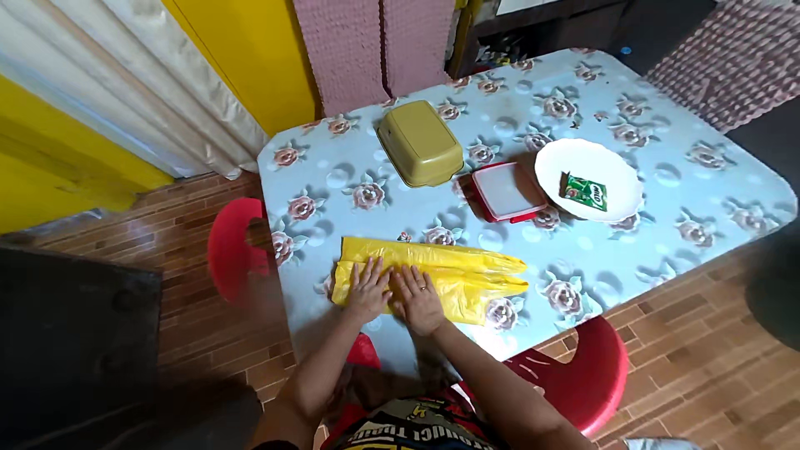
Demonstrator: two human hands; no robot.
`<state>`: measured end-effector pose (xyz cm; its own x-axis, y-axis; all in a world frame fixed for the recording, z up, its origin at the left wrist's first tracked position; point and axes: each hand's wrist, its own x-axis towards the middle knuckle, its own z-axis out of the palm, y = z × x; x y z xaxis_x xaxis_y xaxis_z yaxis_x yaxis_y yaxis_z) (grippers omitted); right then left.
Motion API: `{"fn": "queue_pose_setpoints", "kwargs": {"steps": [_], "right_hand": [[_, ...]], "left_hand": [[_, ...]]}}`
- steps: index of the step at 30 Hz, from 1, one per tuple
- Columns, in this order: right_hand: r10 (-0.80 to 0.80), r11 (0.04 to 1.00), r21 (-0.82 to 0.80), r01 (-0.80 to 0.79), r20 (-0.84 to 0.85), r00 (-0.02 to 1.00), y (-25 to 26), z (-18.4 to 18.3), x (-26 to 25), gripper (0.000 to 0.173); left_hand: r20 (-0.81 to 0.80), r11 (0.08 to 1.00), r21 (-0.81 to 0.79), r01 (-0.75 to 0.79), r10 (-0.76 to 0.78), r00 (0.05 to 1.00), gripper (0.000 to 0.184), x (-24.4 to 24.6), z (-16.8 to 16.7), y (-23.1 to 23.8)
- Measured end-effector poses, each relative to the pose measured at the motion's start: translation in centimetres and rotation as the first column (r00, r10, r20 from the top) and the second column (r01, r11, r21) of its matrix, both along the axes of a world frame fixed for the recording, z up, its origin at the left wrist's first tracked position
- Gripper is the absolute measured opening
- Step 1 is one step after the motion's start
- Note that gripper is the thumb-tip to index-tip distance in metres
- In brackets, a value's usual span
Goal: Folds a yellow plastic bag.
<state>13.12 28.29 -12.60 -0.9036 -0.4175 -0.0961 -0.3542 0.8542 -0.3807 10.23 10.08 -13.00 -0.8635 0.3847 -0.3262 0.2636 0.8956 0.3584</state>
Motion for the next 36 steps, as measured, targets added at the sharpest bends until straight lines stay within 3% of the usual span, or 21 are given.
{"fn": "queue_pose_setpoints", "kwargs": {"steps": [3,8,11,14,16,17,19,21,23,24,25,28,30,33,36], "right_hand": [[-0.087,0.992,0.099,0.075,0.132,0.987,2.0,-2.0,0.2,0.076],[-0.319,0.934,0.153,0.323,-0.051,0.946,9.7,-3.0,1.0,0.072],[-0.402,0.895,0.251,0.370,0.094,0.911,13.4,-1.5,0.6,0.066],[-0.426,0.893,0.254,0.371,0.214,0.879,14.6,1.4,-1.3,0.049],[-0.450,0.887,0.195,0.418,0.171,0.877,14.3,4.1,-2.9,0.034],[-0.449,0.890,0.157,0.427,0.147,0.881,13.9,5.2,-3.8,0.034],[-0.418,0.905,0.153,0.397,0.154,0.895,13.2,6.3,-6.2,0.053],[-0.390,0.909,0.267,0.321,0.265,0.882,12.4,6.1,-8.6,0.087],[-0.384,0.896,0.356,0.264,0.327,0.864,11.8,5.0,-10.0,0.108],[-0.390,0.887,0.386,0.253,0.333,0.859,11.5,4.8,-10.3,0.109],[-0.395,0.875,0.419,0.241,0.331,0.857,11.2,4.9,-10.5,0.105],[-0.362,0.858,0.480,0.182,0.313,0.878,10.8,5.7,-10.0,0.065],[-0.310,0.882,0.437,0.178,0.251,0.917,11.2,5.8,-8.8,0.048],[-0.174,0.953,0.254,0.168,0.001,0.985,12.4,4.4,-5.3,0.032],[-0.013,0.994,0.099,0.048,-0.330,0.944,13.4,1.8,-1.5,0.015]], "left_hand": [[0.060,0.999,-0.027,0.026,-0.025,0.998,0.064,-0.1,-0.5,-0.6],[-0.003,0.994,-0.094,-0.056,0.056,0.998,0.062,0.1,-0.6,-4.0],[0.007,0.965,-0.060,-0.256,0.257,0.966,0.054,-0.3,-0.4,-5.6],[0.012,0.907,0.025,-0.420,0.420,0.907,0.041,-2.2,1.7,-6.9],[0.086,0.876,0.047,-0.480,0.475,0.876,0.039,-4.2,3.9,-7.3],[0.148,0.857,0.056,-0.512,0.499,0.854,0.048,-5.2,4.7,-7.3],[0.248,0.829,0.056,-0.556,0.528,0.812,0.080,-7.0,5.3,-6.8],[0.296,0.845,-0.001,-0.534,0.510,0.807,0.106,-8.4,5.1,-6.2],[0.295,0.882,-0.098,-0.461,0.468,0.833,0.114,-9.0,4.6,-5.7],[0.294,0.888,-0.139,-0.439,0.460,0.838,0.113,-9.1,4.7,-5.4],[0.299,0.888,-0.163,-0.429,0.459,0.837,0.108,-9.0,4.8,-5.3],[0.315,0.885,-0.155,-0.440,0.466,0.827,0.088,-8.5,5.0,-5.5],[0.299,0.890,-0.112,-0.442,0.455,0.839,0.074,-7.8,4.9,-5.8],[0.213,0.913,-0.003,-0.407,0.398,0.892,0.053,-6.1,3.9,-6.8],[0.079,0.935,0.082,-0.345,0.339,0.938,0.040,-4.3,2.7,-7.7]]}}
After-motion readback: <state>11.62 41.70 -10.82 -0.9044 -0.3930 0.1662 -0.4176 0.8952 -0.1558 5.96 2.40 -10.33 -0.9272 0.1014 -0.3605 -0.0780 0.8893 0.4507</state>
